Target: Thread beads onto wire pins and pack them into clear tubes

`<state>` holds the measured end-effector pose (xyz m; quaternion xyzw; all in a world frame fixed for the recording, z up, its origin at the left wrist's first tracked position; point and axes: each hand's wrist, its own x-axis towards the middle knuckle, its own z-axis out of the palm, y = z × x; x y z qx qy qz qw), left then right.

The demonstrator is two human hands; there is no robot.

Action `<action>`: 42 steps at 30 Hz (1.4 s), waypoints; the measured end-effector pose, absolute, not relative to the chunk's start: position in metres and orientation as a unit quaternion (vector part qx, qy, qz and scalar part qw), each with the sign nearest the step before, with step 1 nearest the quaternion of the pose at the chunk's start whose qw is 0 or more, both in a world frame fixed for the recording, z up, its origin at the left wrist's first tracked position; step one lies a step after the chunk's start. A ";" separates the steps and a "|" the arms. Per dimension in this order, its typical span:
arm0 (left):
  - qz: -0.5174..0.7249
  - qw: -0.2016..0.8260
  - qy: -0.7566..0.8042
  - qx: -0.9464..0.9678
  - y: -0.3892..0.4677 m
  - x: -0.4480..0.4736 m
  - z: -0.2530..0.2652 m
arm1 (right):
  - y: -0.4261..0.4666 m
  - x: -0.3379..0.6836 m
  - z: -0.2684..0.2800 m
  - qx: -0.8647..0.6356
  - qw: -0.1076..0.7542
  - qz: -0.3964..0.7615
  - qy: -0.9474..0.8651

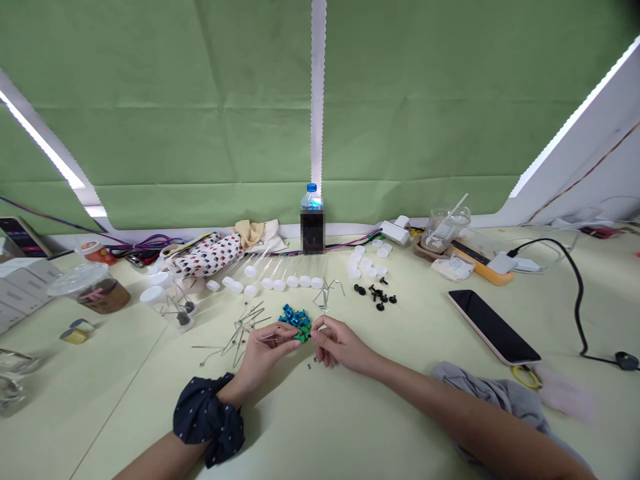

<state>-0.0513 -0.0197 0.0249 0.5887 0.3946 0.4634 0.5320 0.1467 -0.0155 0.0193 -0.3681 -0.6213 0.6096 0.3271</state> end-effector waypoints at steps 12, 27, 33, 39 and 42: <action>0.455 0.542 0.396 0.585 -0.021 -0.050 0.023 | -0.014 0.146 0.018 -0.360 0.340 0.617 -0.611; 0.470 0.517 0.407 0.588 -0.018 -0.052 0.023 | -0.017 0.145 0.019 -0.361 0.303 0.621 -0.627; 0.472 0.530 0.394 0.584 -0.018 -0.051 0.024 | -0.018 0.146 0.021 -0.365 0.309 0.617 -0.625; 0.461 0.534 0.389 0.592 -0.019 -0.051 0.024 | -0.015 0.147 0.021 -0.365 0.324 0.617 -0.617; 0.456 0.532 0.390 0.597 -0.020 -0.051 0.023 | -0.014 0.146 0.021 -0.360 0.334 0.617 -0.615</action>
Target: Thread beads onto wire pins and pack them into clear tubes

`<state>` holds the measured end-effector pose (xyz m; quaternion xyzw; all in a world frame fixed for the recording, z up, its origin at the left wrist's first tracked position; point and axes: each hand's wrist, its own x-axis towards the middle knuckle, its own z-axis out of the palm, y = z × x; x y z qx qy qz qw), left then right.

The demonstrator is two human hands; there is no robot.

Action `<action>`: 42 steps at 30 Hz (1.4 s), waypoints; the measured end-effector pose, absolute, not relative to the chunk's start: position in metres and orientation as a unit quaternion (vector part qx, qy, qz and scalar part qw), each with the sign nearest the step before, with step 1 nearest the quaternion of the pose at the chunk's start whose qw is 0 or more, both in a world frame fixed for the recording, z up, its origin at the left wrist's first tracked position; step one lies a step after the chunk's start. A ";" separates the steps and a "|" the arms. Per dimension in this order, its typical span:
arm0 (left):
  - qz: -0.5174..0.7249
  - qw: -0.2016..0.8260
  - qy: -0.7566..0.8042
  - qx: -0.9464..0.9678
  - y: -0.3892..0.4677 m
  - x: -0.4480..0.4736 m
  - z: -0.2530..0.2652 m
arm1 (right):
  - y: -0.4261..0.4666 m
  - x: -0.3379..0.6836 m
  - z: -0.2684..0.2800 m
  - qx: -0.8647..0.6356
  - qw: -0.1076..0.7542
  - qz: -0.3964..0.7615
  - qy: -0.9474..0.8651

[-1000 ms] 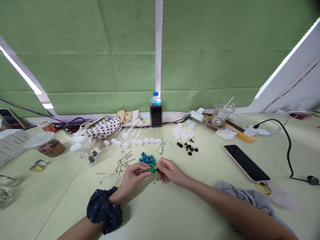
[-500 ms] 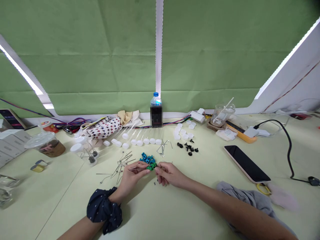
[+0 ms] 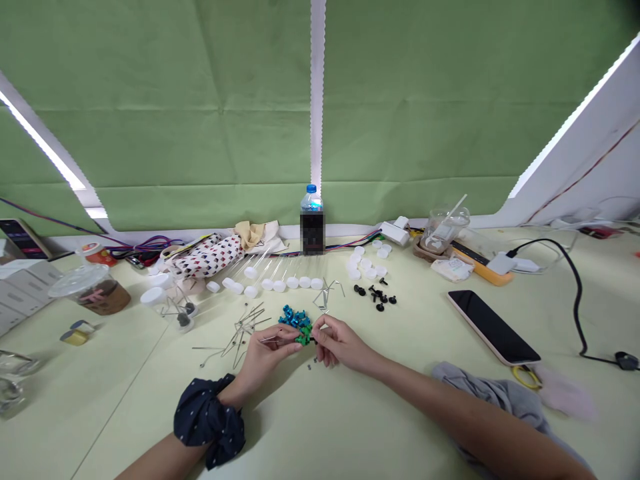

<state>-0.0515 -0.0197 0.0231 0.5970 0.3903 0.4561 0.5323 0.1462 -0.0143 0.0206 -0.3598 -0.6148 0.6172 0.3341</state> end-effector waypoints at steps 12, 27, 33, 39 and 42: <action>0.471 0.518 0.405 0.589 -0.020 -0.050 0.027 | -0.014 0.146 0.022 -0.362 0.327 0.621 -0.614; 0.477 0.514 0.417 0.579 -0.020 -0.051 0.026 | -0.016 0.145 0.020 -0.365 0.308 0.621 -0.621; 0.468 0.509 0.417 0.590 -0.019 -0.051 0.026 | -0.017 0.145 0.020 -0.376 0.315 0.607 -0.625; 0.461 0.514 0.399 0.603 -0.020 -0.050 0.027 | -0.015 0.146 0.019 -0.377 0.330 0.607 -0.617; 0.456 0.520 0.394 0.606 -0.020 -0.050 0.026 | -0.014 0.145 0.019 -0.374 0.333 0.612 -0.613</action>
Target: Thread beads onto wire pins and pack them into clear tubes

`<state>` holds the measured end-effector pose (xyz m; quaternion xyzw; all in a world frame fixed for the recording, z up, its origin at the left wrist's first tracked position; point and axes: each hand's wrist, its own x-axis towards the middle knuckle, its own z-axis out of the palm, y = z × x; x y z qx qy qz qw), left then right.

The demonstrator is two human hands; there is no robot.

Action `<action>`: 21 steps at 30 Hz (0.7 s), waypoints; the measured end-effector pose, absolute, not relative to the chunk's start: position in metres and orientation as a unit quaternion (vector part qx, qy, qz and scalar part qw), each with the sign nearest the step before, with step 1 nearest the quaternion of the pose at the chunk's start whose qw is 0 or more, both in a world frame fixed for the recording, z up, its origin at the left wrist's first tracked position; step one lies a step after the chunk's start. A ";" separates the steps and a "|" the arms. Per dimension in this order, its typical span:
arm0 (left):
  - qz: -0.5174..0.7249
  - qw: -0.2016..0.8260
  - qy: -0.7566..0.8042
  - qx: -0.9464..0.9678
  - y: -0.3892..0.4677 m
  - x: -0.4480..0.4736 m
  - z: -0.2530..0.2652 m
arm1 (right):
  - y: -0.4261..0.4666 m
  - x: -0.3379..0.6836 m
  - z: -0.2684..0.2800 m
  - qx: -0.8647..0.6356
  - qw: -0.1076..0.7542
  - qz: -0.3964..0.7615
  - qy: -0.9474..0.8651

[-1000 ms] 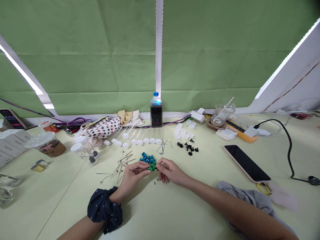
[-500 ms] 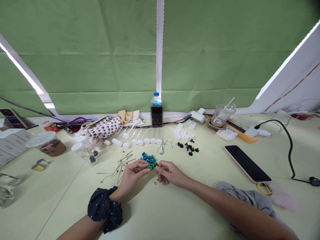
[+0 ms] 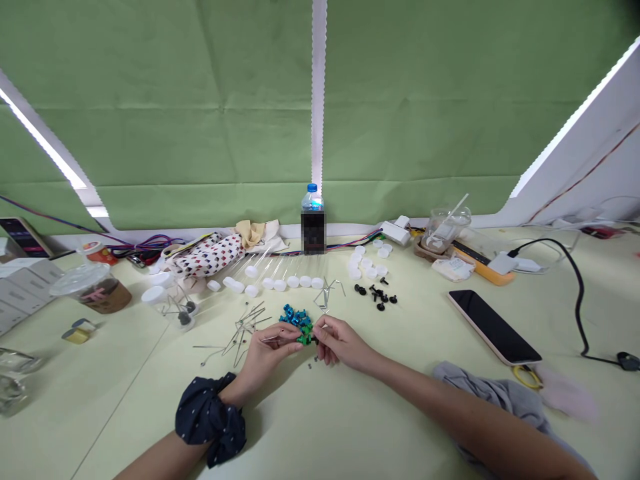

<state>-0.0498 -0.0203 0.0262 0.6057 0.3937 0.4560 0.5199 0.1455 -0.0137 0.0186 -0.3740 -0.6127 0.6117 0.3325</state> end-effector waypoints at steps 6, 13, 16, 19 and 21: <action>0.454 0.513 0.407 0.604 -0.022 -0.049 0.029 | -0.013 0.145 0.019 -0.375 0.329 0.619 -0.607; 0.467 0.514 0.407 0.593 -0.020 -0.049 0.027 | -0.015 0.145 0.019 -0.374 0.319 0.619 -0.612; 0.472 0.513 0.405 0.592 -0.019 -0.050 0.025 | -0.015 0.144 0.019 -0.373 0.315 0.622 -0.612; 0.476 0.507 0.408 0.592 -0.019 -0.051 0.024 | -0.016 0.144 0.019 -0.373 0.308 0.625 -0.613; 0.475 0.506 0.414 0.589 -0.020 -0.051 0.024 | -0.017 0.144 0.019 -0.372 0.304 0.623 -0.617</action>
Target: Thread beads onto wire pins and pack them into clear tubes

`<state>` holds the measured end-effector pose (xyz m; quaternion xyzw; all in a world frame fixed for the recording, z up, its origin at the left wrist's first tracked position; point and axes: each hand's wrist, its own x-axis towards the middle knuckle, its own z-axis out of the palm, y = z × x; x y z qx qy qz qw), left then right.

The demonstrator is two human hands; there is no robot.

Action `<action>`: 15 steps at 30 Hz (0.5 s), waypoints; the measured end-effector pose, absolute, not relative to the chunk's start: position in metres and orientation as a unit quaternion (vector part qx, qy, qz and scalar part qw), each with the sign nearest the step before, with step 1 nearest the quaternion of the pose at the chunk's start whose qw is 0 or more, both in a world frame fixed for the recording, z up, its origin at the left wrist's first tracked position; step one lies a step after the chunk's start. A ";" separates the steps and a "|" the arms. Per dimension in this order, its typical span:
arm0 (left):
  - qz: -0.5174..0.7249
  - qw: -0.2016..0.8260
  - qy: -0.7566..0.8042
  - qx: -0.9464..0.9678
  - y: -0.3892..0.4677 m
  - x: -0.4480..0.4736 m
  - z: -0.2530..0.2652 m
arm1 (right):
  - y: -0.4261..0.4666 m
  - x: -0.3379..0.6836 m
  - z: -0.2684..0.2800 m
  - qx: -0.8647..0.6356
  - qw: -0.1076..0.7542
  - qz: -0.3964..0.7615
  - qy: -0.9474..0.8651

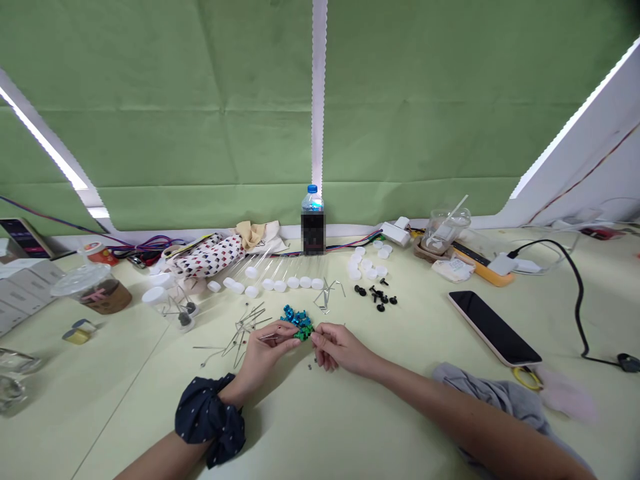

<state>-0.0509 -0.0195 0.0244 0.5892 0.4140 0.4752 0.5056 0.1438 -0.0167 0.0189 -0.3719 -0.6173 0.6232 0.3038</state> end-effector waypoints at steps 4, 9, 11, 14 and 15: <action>0.470 0.514 0.412 0.588 -0.020 -0.051 0.025 | -0.017 0.144 0.019 -0.372 0.304 0.613 -0.626; 0.468 0.523 0.399 0.590 -0.019 -0.051 0.025 | -0.016 0.145 0.019 -0.369 0.317 0.612 -0.624; 0.463 0.524 0.396 0.595 -0.019 -0.051 0.026 | -0.016 0.145 0.019 -0.368 0.321 0.613 -0.621; 0.454 0.523 0.395 0.603 -0.020 -0.051 0.025 | -0.015 0.146 0.020 -0.368 0.330 0.614 -0.615; 0.453 0.523 0.394 0.605 -0.020 -0.051 0.025 | -0.015 0.146 0.020 -0.369 0.332 0.615 -0.612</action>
